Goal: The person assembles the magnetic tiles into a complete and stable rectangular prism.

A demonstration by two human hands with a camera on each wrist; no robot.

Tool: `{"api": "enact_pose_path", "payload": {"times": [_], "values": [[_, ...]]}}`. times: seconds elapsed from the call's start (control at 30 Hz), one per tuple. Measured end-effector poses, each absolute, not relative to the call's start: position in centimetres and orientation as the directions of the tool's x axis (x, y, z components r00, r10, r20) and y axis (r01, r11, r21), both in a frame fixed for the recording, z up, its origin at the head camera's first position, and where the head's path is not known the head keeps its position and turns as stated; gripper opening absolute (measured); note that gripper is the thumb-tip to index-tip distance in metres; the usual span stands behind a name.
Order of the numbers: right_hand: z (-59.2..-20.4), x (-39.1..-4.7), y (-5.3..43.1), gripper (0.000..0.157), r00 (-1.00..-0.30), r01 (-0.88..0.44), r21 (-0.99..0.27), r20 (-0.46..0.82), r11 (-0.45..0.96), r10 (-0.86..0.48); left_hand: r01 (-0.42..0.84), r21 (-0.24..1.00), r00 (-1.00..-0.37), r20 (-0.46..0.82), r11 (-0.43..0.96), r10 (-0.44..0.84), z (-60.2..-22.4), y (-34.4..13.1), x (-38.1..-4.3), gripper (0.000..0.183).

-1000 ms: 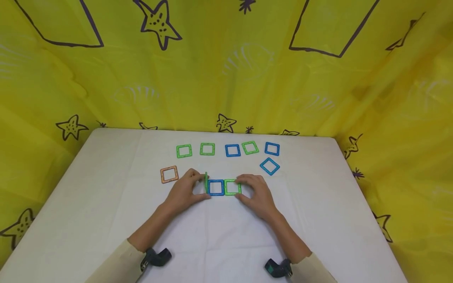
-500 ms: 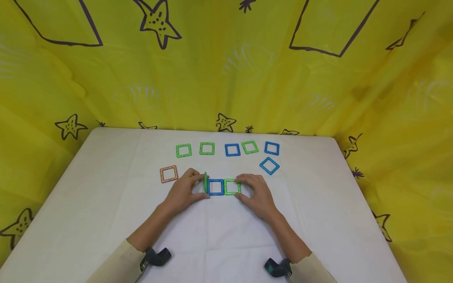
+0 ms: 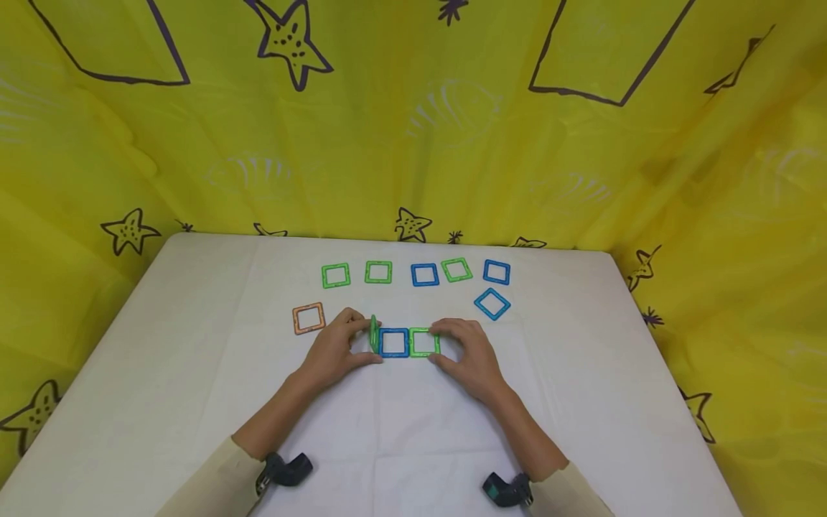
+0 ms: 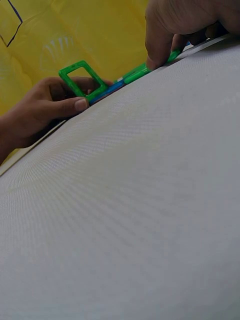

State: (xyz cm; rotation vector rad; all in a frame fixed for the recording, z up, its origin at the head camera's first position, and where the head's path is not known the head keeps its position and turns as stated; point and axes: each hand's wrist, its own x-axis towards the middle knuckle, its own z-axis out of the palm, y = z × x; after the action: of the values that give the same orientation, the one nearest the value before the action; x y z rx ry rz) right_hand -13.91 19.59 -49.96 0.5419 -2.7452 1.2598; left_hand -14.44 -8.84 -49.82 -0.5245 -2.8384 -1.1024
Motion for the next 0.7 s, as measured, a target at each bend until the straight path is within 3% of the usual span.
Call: {"api": "enact_pose_path", "payload": {"times": [0.7], "values": [[-50.18,-13.90,19.67,0.046,-0.932,-0.353,-0.725,0.219,0.592,-0.287,0.347,0.617,-0.935,0.169,0.706,0.312,-49.84,-8.87,-14.49,0.071]]}}
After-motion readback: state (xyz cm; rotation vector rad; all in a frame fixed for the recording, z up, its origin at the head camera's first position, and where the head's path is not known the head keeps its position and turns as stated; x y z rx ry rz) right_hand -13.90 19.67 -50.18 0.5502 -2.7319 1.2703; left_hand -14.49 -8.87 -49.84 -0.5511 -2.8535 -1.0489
